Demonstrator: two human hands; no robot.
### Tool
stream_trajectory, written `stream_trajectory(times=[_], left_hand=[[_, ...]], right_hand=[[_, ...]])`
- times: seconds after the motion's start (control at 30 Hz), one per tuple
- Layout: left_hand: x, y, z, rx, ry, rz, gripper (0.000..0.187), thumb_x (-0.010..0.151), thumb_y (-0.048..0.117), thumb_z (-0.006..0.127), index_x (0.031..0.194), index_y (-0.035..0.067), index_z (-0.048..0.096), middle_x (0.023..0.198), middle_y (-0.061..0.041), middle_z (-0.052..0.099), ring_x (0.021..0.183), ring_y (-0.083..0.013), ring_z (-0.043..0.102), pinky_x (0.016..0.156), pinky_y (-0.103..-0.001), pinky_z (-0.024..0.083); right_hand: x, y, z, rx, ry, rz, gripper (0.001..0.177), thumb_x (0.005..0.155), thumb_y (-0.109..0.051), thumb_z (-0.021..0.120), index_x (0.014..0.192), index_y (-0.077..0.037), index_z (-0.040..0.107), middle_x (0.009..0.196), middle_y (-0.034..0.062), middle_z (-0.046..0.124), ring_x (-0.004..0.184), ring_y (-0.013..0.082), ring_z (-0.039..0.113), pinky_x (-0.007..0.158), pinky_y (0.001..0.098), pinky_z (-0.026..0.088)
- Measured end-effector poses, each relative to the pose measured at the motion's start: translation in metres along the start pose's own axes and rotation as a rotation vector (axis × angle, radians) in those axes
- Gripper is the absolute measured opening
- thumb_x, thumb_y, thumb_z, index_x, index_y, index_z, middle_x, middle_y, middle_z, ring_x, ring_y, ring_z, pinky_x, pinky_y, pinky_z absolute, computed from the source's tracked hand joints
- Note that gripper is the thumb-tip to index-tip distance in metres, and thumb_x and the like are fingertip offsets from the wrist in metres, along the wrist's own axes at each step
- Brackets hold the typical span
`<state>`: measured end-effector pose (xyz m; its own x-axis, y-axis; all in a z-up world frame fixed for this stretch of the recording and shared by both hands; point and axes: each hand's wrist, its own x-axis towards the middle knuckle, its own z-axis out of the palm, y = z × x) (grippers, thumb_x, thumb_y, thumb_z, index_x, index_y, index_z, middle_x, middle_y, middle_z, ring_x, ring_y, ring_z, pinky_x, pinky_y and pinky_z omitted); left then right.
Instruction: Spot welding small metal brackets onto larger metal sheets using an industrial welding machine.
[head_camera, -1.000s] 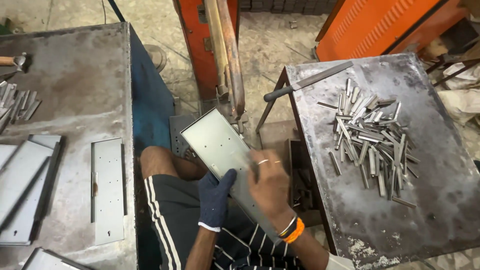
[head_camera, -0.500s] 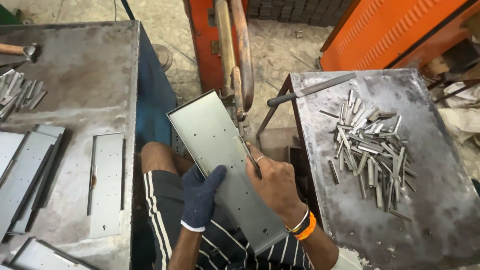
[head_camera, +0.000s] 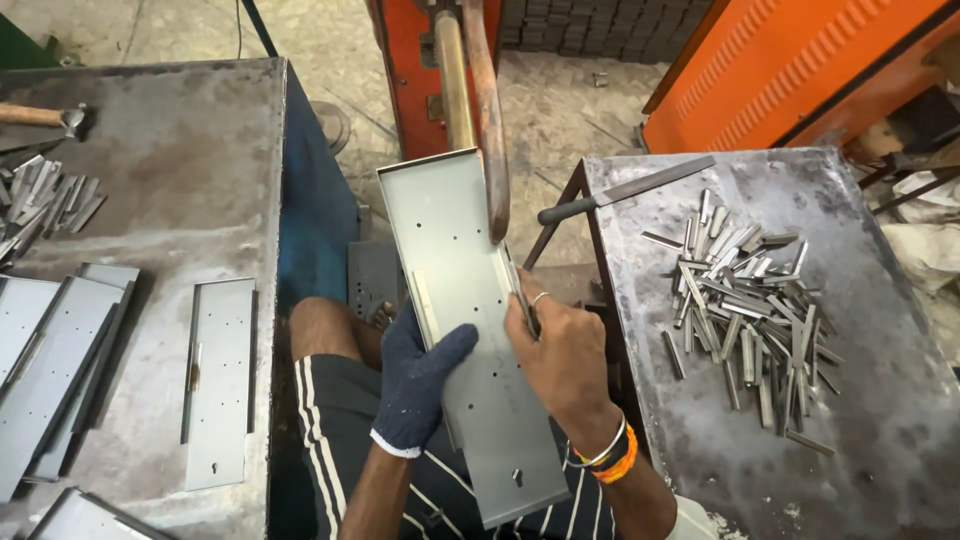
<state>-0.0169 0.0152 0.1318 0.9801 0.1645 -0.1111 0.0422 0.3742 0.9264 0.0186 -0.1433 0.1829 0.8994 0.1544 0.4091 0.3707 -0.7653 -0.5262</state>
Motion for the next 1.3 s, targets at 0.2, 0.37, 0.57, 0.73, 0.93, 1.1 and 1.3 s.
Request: stream_trajectory(times=[0.2, 0.37, 0.57, 0.73, 0.93, 1.1, 1.3], left_hand=[[0.013, 0.01, 0.0, 0.033, 0.054, 0.044, 0.044, 0.082, 0.006, 0.074, 0.125, -0.003, 0.066, 0.106, -0.011, 0.076, 0.089, -0.0163, 0.071, 0.078, -0.031, 0.059], [0.014, 0.017, 0.004, -0.005, 0.062, 0.028, 0.044, 0.082, 0.006, 0.074, 0.124, -0.003, 0.067, 0.106, -0.011, 0.076, 0.088, -0.0165, 0.071, 0.076, -0.031, 0.059], [0.012, 0.021, 0.004, -0.045, 0.072, -0.028, 0.042, 0.082, 0.006, 0.074, 0.122, -0.004, 0.067, 0.102, -0.013, 0.076, 0.084, -0.0168, 0.072, 0.072, -0.032, 0.059], [0.015, 0.013, -0.003, 0.01, 0.082, -0.045, 0.04, 0.082, 0.008, 0.075, 0.12, -0.004, 0.069, 0.097, -0.013, 0.077, 0.079, -0.0169, 0.071, 0.069, -0.032, 0.058], [0.012, 0.016, -0.001, -0.035, 0.073, -0.054, 0.04, 0.081, 0.009, 0.075, 0.119, -0.004, 0.07, 0.098, -0.012, 0.078, 0.08, -0.0166, 0.072, 0.07, -0.032, 0.059], [0.012, 0.005, -0.008, 0.012, 0.056, 0.002, 0.042, 0.081, 0.007, 0.076, 0.121, -0.002, 0.07, 0.102, -0.011, 0.077, 0.086, -0.0153, 0.071, 0.074, -0.031, 0.059], [0.019, 0.004, -0.008, -0.01, 0.009, 0.082, 0.042, 0.083, 0.006, 0.076, 0.124, -0.004, 0.069, 0.108, -0.012, 0.077, 0.092, -0.0163, 0.072, 0.08, -0.03, 0.059]], right_hand=[[0.009, 0.006, 0.009, -0.018, 0.01, 0.015, 0.031, 0.093, -0.022, 0.07, 0.118, -0.005, 0.075, 0.061, 0.0208, 0.064, 0.053, 0.0368, 0.066, 0.054, 0.0462, 0.051], [0.015, -0.004, 0.003, -0.015, -0.042, 0.061, 0.031, 0.093, -0.022, 0.068, 0.118, -0.005, 0.075, 0.056, 0.0213, 0.062, 0.052, 0.0386, 0.065, 0.054, 0.0484, 0.051], [0.012, -0.002, 0.009, -0.042, -0.021, 0.034, 0.029, 0.093, -0.021, 0.067, 0.117, -0.006, 0.075, 0.058, 0.0215, 0.062, 0.054, 0.0396, 0.065, 0.055, 0.0495, 0.051], [0.01, -0.005, 0.008, -0.075, 0.009, 0.009, 0.029, 0.093, -0.021, 0.067, 0.117, -0.006, 0.075, 0.06, 0.0218, 0.063, 0.056, 0.0404, 0.066, 0.056, 0.0496, 0.051], [0.01, -0.01, 0.006, -0.071, -0.002, 0.016, 0.031, 0.093, -0.02, 0.066, 0.119, -0.005, 0.075, 0.059, 0.0222, 0.063, 0.054, 0.0402, 0.065, 0.055, 0.0501, 0.051], [0.005, -0.001, 0.013, -0.112, -0.011, 0.026, 0.029, 0.093, -0.021, 0.066, 0.116, -0.005, 0.075, 0.059, 0.0213, 0.064, 0.054, 0.0391, 0.066, 0.055, 0.0487, 0.052], [0.009, -0.01, 0.006, -0.139, -0.007, 0.036, 0.032, 0.093, -0.025, 0.065, 0.117, -0.006, 0.075, 0.057, 0.0211, 0.062, 0.054, 0.0416, 0.064, 0.056, 0.0518, 0.05]])
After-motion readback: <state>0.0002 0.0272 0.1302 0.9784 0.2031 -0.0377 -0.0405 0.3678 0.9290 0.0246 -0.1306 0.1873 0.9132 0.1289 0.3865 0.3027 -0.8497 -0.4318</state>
